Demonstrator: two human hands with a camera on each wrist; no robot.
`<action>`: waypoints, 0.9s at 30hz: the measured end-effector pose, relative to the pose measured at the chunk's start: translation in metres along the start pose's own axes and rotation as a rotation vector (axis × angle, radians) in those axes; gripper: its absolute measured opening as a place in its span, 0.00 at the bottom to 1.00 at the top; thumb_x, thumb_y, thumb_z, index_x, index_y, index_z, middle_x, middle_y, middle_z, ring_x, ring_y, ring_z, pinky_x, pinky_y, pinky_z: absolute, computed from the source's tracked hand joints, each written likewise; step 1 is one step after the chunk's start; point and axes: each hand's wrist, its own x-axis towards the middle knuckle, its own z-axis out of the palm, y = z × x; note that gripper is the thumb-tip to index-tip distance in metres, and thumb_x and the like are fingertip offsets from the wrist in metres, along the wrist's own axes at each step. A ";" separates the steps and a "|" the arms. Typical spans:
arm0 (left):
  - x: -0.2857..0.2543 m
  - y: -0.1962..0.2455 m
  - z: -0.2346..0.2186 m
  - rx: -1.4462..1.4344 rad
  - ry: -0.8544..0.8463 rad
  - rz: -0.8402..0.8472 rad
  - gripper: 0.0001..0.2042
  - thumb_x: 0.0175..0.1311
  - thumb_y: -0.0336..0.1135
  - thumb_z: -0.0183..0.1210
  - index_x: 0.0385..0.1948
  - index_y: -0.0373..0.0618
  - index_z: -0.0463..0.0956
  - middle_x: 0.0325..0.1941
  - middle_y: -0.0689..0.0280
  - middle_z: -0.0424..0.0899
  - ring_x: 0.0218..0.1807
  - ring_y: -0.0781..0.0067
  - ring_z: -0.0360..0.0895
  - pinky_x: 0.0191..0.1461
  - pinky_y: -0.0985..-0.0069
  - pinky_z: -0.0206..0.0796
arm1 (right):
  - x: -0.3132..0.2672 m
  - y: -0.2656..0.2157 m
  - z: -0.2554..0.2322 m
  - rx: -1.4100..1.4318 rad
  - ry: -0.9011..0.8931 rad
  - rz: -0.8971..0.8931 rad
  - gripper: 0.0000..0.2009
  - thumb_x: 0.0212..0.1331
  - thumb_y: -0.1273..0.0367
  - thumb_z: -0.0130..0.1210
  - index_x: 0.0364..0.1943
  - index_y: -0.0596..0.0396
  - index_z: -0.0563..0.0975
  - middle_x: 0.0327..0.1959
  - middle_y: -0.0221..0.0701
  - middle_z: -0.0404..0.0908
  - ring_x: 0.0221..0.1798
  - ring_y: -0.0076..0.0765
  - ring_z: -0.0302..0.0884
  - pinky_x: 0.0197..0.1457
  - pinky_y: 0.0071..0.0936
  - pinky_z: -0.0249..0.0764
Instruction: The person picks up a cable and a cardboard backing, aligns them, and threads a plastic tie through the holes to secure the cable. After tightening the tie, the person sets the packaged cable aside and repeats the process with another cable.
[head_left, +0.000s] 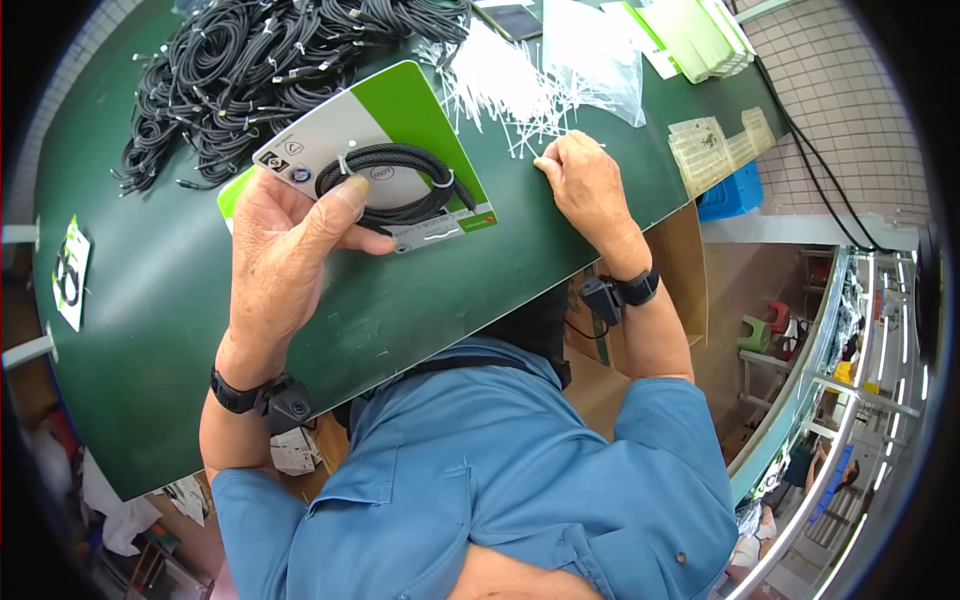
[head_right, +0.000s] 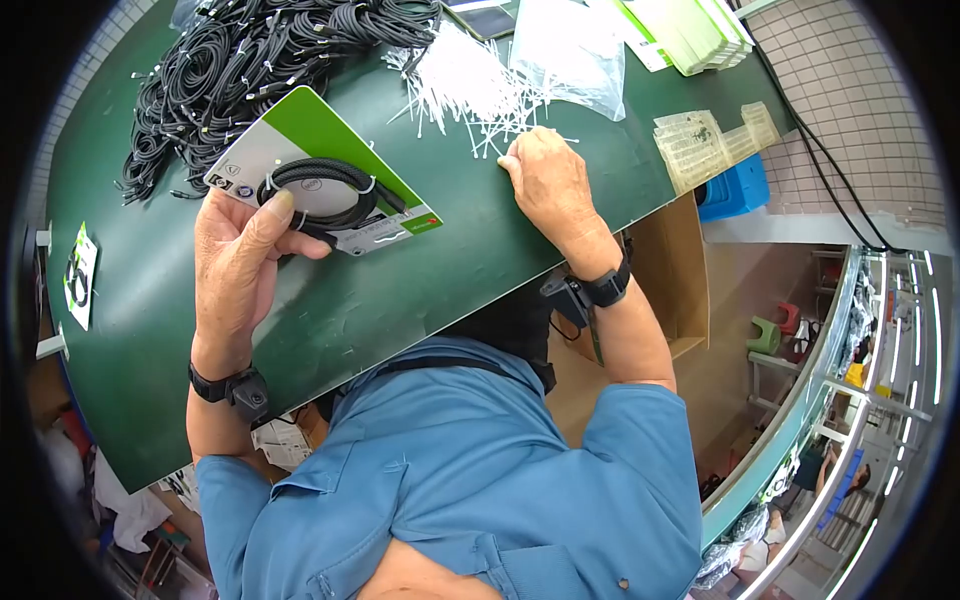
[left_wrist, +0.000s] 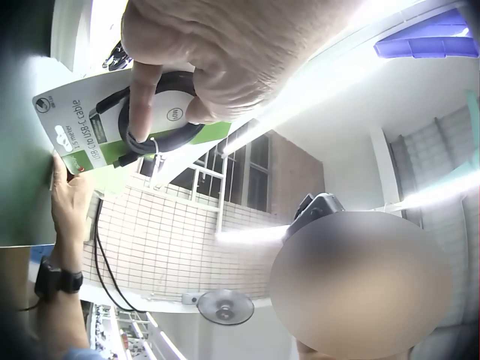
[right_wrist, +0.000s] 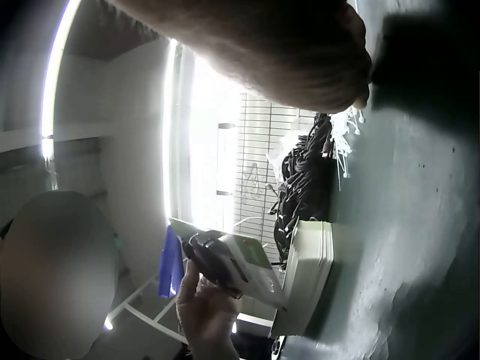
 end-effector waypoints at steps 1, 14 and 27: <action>0.000 0.003 0.000 0.014 -0.016 -0.016 0.18 0.68 0.26 0.62 0.57 0.29 0.72 0.50 0.55 0.85 0.47 0.71 0.85 0.42 0.74 0.86 | -0.003 -0.004 -0.002 0.003 -0.001 0.000 0.09 0.62 0.69 0.65 0.35 0.61 0.79 0.33 0.42 0.82 0.31 0.54 0.80 0.37 0.41 0.76; -0.020 0.011 0.011 0.359 -0.158 0.273 0.12 0.62 0.21 0.62 0.47 0.30 0.83 0.48 0.52 0.87 0.51 0.65 0.85 0.56 0.66 0.80 | -0.006 -0.031 -0.059 0.968 -0.480 0.463 0.09 0.70 0.70 0.58 0.45 0.61 0.85 0.33 0.26 0.84 0.33 0.16 0.78 0.36 0.17 0.73; -0.005 0.015 -0.005 0.876 -0.103 0.942 0.15 0.63 0.31 0.68 0.48 0.30 0.84 0.50 0.46 0.87 0.57 0.49 0.85 0.64 0.58 0.74 | 0.003 -0.054 -0.052 1.033 -0.331 0.174 0.10 0.71 0.76 0.57 0.51 0.62 0.85 0.39 0.31 0.87 0.41 0.21 0.83 0.43 0.18 0.77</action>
